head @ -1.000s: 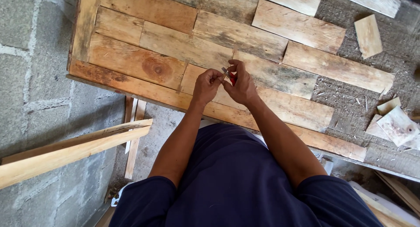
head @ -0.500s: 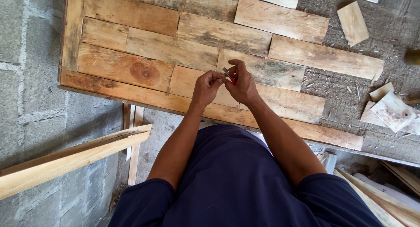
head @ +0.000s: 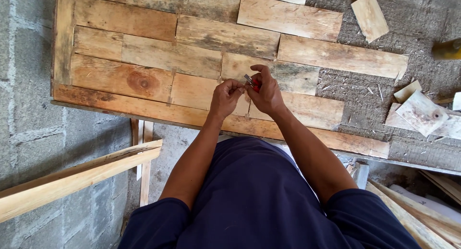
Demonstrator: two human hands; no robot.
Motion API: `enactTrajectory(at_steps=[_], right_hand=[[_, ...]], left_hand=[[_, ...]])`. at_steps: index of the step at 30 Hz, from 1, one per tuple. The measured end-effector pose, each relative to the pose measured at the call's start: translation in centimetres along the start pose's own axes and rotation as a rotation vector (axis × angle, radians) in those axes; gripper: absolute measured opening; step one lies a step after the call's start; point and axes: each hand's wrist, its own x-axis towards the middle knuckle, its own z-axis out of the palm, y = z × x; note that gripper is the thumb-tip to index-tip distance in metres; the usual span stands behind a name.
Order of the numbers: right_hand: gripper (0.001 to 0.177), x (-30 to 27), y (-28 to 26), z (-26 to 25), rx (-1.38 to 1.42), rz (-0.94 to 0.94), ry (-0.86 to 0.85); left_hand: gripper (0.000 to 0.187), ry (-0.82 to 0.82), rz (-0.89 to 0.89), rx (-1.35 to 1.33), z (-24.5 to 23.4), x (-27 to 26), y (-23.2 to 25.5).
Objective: Arrange and cut thin wooden strips to fit a pattern on a workbench.
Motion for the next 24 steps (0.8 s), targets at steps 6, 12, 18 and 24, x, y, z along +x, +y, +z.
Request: enactTrajectory(at_steps=[6,12,18,24], right_hand=[[0.06,-1.3,0.1,-1.0,-0.124,-0.131,0.059],[0.061,-1.9,1.0,-2.7,-0.241,-0.22,-0.013],[0.052,-1.7,2.1,-4.8,-0.269,-0.268,-0.024],[0.047,0.4,2.2,-7.4,-0.201,-0.202,-0.056]], left_hand=[[0.005,-0.015,0.033,-0.159,2.0,1.6,-4.2],[0.041,-0.006,-0.187,-0.464,2.2,2.1,3.0],[0.048,-0.01,-0.167,-0.473,4.2,4.3,1.1],[0.035,-0.039,-0.02,-0.37,4.9,7.0,-0.1]])
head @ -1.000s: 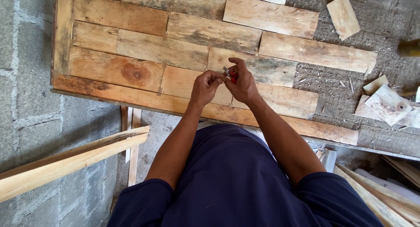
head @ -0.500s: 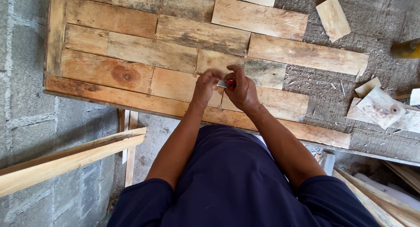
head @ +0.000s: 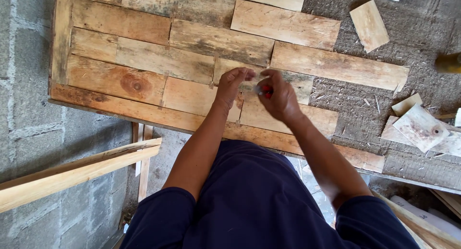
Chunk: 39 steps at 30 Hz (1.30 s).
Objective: Arrange and cut thin wooden strips to fit a pattern on a workbench.
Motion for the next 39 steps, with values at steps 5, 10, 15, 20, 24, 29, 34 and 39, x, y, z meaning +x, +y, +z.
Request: enactTrajectory(at_steps=[5,10,15,20,24,29,34,39], right_hand=[[0.05,3.7,1.9,-4.3,0.018,0.22,-0.085],[0.05,6.6,6.3,-6.2,0.027,0.251,-0.143],[0.056,9.8,8.5,-7.7,-0.003,0.294,-0.27],[0.054,12.9,11.1,-7.2,-0.035,0.368,-0.32],[0.054,14.8,14.9,-5.1,-0.179,0.259,-0.266],[0.056,16.0,16.6,-4.1,-0.219,0.257,-0.26],[0.059,16.7,17.4,-3.4,-0.249,0.295,-0.274],[0.057,16.8,16.7,-3.7,-0.267,0.302,-0.285]], left_hand=[[0.033,-0.045,-0.128,0.121,2.6,1.3,1.0],[0.028,0.019,-0.257,0.209,5.8,3.3,1.3],[0.017,0.209,-0.304,-0.025,7.3,7.6,-4.6],[0.02,0.42,-0.472,0.188,10.3,10.0,-1.0],[0.016,0.546,-0.456,0.027,9.7,14.1,-5.5],[0.021,0.597,-0.557,0.142,10.0,15.7,-4.0],[0.028,0.556,-0.659,0.344,9.8,16.6,-3.5],[0.052,0.324,-0.549,1.074,8.0,17.9,-7.0]])
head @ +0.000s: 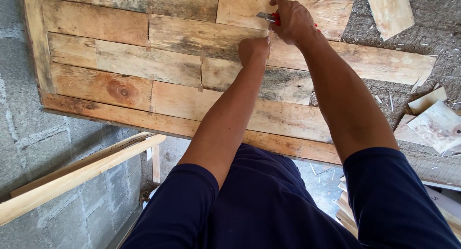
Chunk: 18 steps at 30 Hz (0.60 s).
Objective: Arrange and cut thin wooden strips to fit a pattern on a workbench.
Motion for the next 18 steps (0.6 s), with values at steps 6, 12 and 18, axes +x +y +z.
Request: enactTrajectory(at_steps=[6,12,18], right_hand=[[0.058,0.1,0.0,0.2,-0.091,-0.065,0.03],[0.056,0.8,0.4,0.8,-0.131,0.006,-0.043],[0.058,0.9,0.4,1.0,-0.127,0.022,-0.042]], left_hand=[[0.05,-0.03,-0.151,-0.256,-2.3,-3.3,1.9],[0.049,-0.05,-0.325,-0.45,-5.8,-6.9,4.5],[0.045,0.055,-0.326,-0.383,-5.9,-7.3,4.8]])
